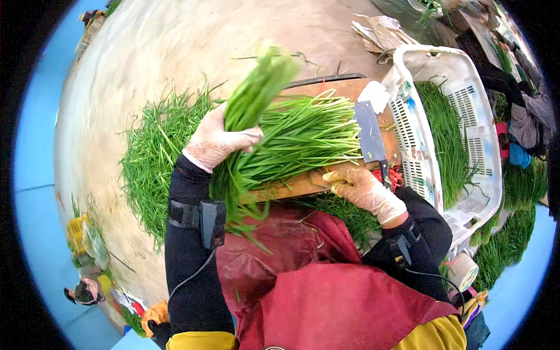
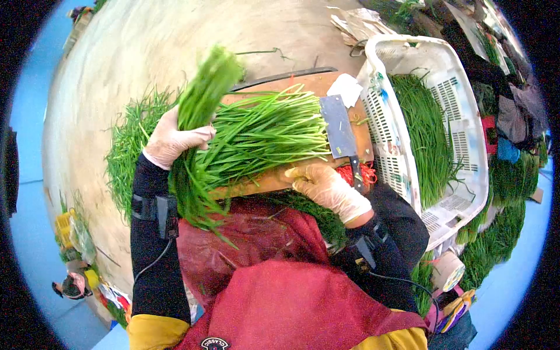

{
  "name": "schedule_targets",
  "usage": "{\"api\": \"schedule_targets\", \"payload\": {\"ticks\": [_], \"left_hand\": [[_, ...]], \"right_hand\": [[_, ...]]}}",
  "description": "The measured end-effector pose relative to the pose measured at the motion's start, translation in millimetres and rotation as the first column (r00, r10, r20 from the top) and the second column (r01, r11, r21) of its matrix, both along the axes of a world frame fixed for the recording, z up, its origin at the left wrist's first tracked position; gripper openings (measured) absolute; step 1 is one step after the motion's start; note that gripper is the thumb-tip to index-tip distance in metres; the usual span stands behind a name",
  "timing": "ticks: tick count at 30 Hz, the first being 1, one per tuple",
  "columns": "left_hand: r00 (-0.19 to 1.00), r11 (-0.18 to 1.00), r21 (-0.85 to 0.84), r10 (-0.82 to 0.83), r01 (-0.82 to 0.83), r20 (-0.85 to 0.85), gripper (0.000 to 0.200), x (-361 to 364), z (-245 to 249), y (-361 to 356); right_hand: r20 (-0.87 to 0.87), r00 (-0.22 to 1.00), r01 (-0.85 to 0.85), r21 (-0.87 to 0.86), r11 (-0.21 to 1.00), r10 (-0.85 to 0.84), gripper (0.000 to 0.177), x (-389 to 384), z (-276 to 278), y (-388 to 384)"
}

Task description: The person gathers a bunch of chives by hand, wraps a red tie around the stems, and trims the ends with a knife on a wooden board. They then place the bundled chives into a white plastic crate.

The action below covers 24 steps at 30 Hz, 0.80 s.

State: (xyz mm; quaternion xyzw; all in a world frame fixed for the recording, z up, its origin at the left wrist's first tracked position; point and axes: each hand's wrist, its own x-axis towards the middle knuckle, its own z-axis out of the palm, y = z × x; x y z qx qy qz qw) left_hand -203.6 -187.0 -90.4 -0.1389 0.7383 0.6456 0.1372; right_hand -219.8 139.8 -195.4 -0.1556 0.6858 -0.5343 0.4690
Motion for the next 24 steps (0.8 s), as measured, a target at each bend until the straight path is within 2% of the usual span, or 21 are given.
{"api": "schedule_targets", "payload": {"ticks": [2,4,5,6,7,8,10,11,13,14,16,18,19,20,21,22,23,24], "left_hand": [[0.965,0.956,-0.195,-0.243,0.221,-0.101,0.046,-11.4,7.8,7.5],[0.9,0.796,-0.515,-0.423,0.317,-0.1,0.052,-27.3,-2.1,22.1],[0.878,0.693,-0.663,-0.466,0.283,-0.112,0.052,-30.8,-9.2,33.1],[0.866,0.655,-0.719,-0.477,0.235,-0.152,0.047,-34.5,-21.0,48.6],[0.792,0.594,-0.791,-0.549,0.145,-0.267,0.048,-41.8,-69.3,51.6],[0.829,0.456,-0.876,-0.543,0.155,-0.135,0.06,-40.8,-77.0,70.9],[0.869,0.339,-0.938,-0.484,0.079,-0.102,0.078,-32.9,-110.5,97.0],[0.868,0.34,-0.937,-0.486,0.084,-0.099,0.078,-28.9,-121.5,100.3],[0.906,0.348,-0.93,-0.422,0.117,-0.044,0.095,-27.3,-125.2,107.4],[0.904,0.349,-0.929,-0.426,0.127,-0.037,0.095,-27.2,-125.7,106.5],[0.887,0.376,-0.894,-0.46,0.244,0.049,0.102,-31.2,-106.6,98.0],[0.88,0.366,-0.891,-0.47,0.268,0.072,0.11,-34.4,-97.4,91.7],[0.873,0.402,-0.876,-0.486,0.268,0.044,0.112,-39.4,-94.9,88.0],[0.866,0.44,-0.856,-0.5,0.271,0.018,0.115,-45.4,-93.2,84.1],[0.845,0.43,-0.871,-0.533,0.239,-0.031,0.122,-56.3,-91.3,78.8],[0.846,0.48,-0.851,-0.527,0.216,-0.083,0.123,-65.6,-90.0,73.8],[0.853,0.452,-0.861,-0.52,0.234,-0.041,0.123,-74.4,-93.1,71.4],[0.861,0.424,-0.871,-0.509,0.248,-0.003,0.123,-82.0,-96.7,69.6]], "right_hand": [[-0.027,0.999,-0.027,0.028,0.999,0.027,0.034,8.5,-9.6,4.0],[-0.005,0.999,-0.035,0.045,0.998,0.036,0.032,14.0,-10.8,3.2],[-0.097,0.99,-0.095,0.101,0.99,0.105,0.032,13.5,-7.4,3.0],[-0.097,0.99,-0.087,0.102,0.991,0.097,0.032,13.4,-8.6,4.0],[-0.146,0.979,-0.12,0.132,0.984,0.139,0.032,14.0,-12.1,5.3],[-0.193,0.964,-0.151,0.163,0.975,0.182,0.032,15.1,-16.9,6.1],[-0.21,0.961,-0.145,0.169,0.975,0.179,0.031,17.1,-26.6,7.9],[-0.229,0.956,-0.145,0.18,0.973,0.184,0.032,17.4,-28.6,9.1],[-0.242,0.953,-0.138,0.192,0.972,0.183,0.032,15.9,-30.9,12.3],[-0.27,0.941,-0.156,0.19,0.969,0.205,0.032,15.8,-30.3,13.8],[-0.3,0.926,-0.179,0.18,0.967,0.228,0.033,13.5,-33.9,13.8],[-0.304,0.924,-0.166,0.229,0.959,0.233,0.03,15.0,-42.5,16.6],[-0.278,0.922,-0.185,0.29,0.939,0.268,0.027,13.4,-42.7,16.1],[-0.338,0.899,-0.186,0.278,0.942,0.277,0.026,14.9,-53.5,20.2],[-0.35,0.887,-0.192,0.315,0.929,0.302,0.027,14.2,-51.0,20.9],[-0.364,0.871,-0.2,0.351,0.915,0.33,0.028,11.1,-43.6,21.0],[-0.368,0.834,-0.211,0.477,0.853,0.412,0.028,8.6,-35.3,18.5],[-0.368,0.834,-0.209,0.48,0.852,0.411,0.027,8.1,-40.8,18.9]]}}
